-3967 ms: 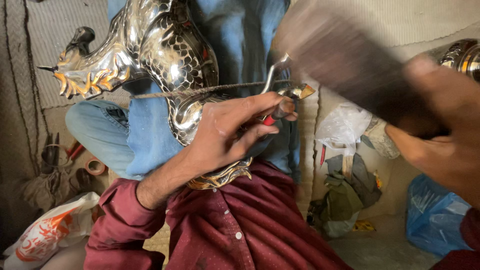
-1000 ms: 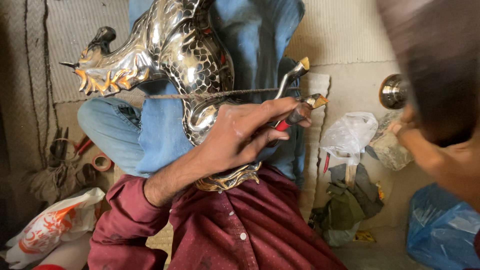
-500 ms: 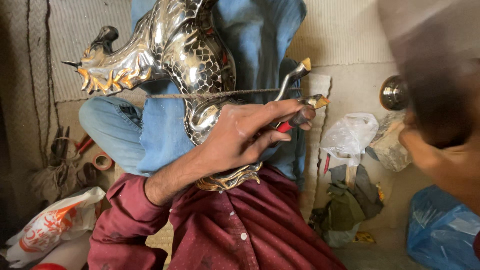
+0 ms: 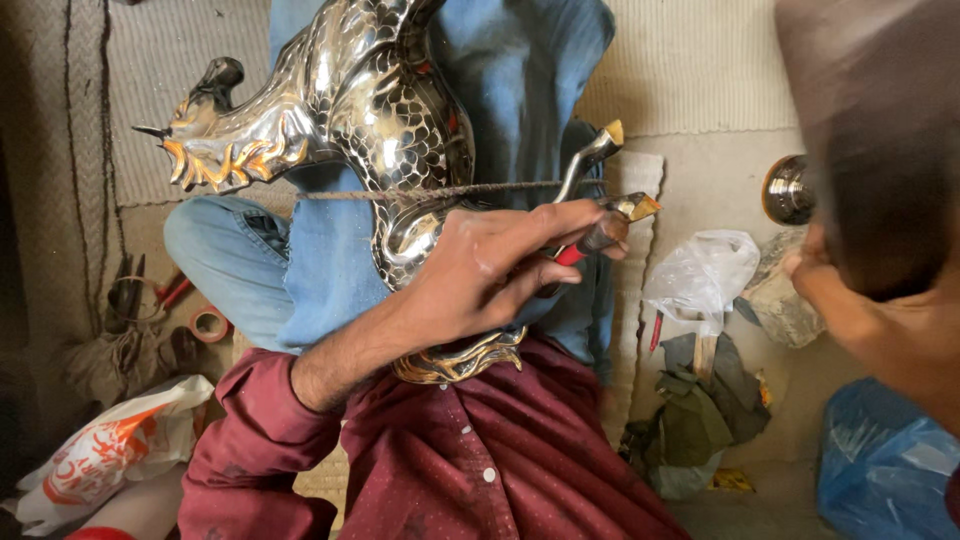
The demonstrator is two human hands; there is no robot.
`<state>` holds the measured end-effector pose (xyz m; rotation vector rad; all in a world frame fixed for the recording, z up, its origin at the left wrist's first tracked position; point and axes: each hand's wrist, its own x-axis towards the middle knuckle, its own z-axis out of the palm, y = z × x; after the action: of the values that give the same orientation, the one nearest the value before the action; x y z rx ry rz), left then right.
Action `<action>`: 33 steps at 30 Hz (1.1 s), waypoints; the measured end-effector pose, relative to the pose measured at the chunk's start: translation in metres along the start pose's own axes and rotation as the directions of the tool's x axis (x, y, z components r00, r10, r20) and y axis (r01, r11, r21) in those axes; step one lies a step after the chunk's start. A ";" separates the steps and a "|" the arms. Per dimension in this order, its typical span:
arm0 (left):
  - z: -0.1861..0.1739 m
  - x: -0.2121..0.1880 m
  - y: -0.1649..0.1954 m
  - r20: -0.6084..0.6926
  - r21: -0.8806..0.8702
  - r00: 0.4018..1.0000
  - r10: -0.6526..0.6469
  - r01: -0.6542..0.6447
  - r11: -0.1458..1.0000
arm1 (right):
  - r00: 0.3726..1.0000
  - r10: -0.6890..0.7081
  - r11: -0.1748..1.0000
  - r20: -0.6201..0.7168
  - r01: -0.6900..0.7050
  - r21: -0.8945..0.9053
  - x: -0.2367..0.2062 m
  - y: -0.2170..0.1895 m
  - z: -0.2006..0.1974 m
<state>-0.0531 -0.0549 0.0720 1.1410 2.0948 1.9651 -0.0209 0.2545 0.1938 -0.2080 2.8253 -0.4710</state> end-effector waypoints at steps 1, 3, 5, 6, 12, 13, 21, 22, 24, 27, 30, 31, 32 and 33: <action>0.000 0.000 -0.001 0.024 0.032 0.999 -0.034 0.033 0.999 | 0.981 -0.195 0.959 0.001 0.191 -0.207 0.001 0.000 -0.005; -0.001 0.000 0.000 0.029 0.039 0.998 -0.049 0.048 0.998 | 0.980 -0.197 0.930 0.024 0.195 -0.311 0.002 -0.003 -0.008; -0.001 0.000 0.001 -0.005 -0.013 1.000 -0.010 0.010 1.000 | 0.983 0.182 0.977 0.037 -0.177 -0.118 0.003 -0.006 -0.005; -0.002 -0.001 0.002 -0.005 -0.010 1.000 -0.017 0.017 1.000 | 0.990 0.132 0.988 0.052 -0.127 -0.089 0.002 -0.007 -0.007; -0.003 0.003 0.005 0.014 -0.051 0.999 -0.035 0.036 0.998 | 0.969 0.220 0.954 0.116 -0.189 -0.233 -0.001 -0.006 -0.002; -0.003 0.002 0.006 0.010 -0.070 0.999 -0.033 0.033 0.997 | 0.975 0.205 0.974 0.091 -0.193 -0.122 -0.003 -0.004 -0.001; -0.004 -0.002 0.003 0.033 -0.046 0.999 -0.041 0.043 0.998 | 0.978 -0.201 0.977 -0.046 0.196 -0.089 -0.012 0.011 0.000; -0.003 -0.001 0.001 0.037 -0.013 0.999 -0.031 0.031 0.999 | 0.972 -0.234 0.955 -0.001 0.230 -0.188 -0.013 0.011 0.000; -0.002 -0.001 0.001 0.027 0.024 0.999 -0.019 0.018 1.000 | 0.973 -0.229 0.960 -0.023 0.222 -0.170 -0.012 0.010 0.002; -0.001 -0.002 0.002 -0.005 0.022 1.000 -0.005 0.006 1.000 | 0.992 -0.054 0.997 -0.113 0.060 0.047 -0.009 0.009 0.004; -0.001 0.000 0.002 0.004 -0.013 1.000 0.018 -0.018 1.000 | 0.998 0.036 0.997 -0.055 -0.040 -0.066 -0.008 0.009 0.003; -0.001 0.001 0.001 0.004 -0.017 1.000 0.017 -0.017 1.000 | 0.997 -0.053 0.991 -0.052 0.046 -0.127 -0.008 0.010 0.002; 0.000 0.001 0.001 0.004 -0.022 1.000 0.015 -0.015 1.000 | 0.990 -0.138 0.974 -0.041 0.129 -0.185 -0.009 0.011 0.002; 0.000 0.002 0.001 0.010 -0.031 1.000 0.008 -0.008 0.999 | 0.998 -0.029 0.997 -0.047 0.025 -0.074 -0.009 0.012 0.001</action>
<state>-0.0539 -0.0546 0.0737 1.1534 2.0512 1.9839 -0.0130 0.2674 0.1909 -0.2527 2.8929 -0.3834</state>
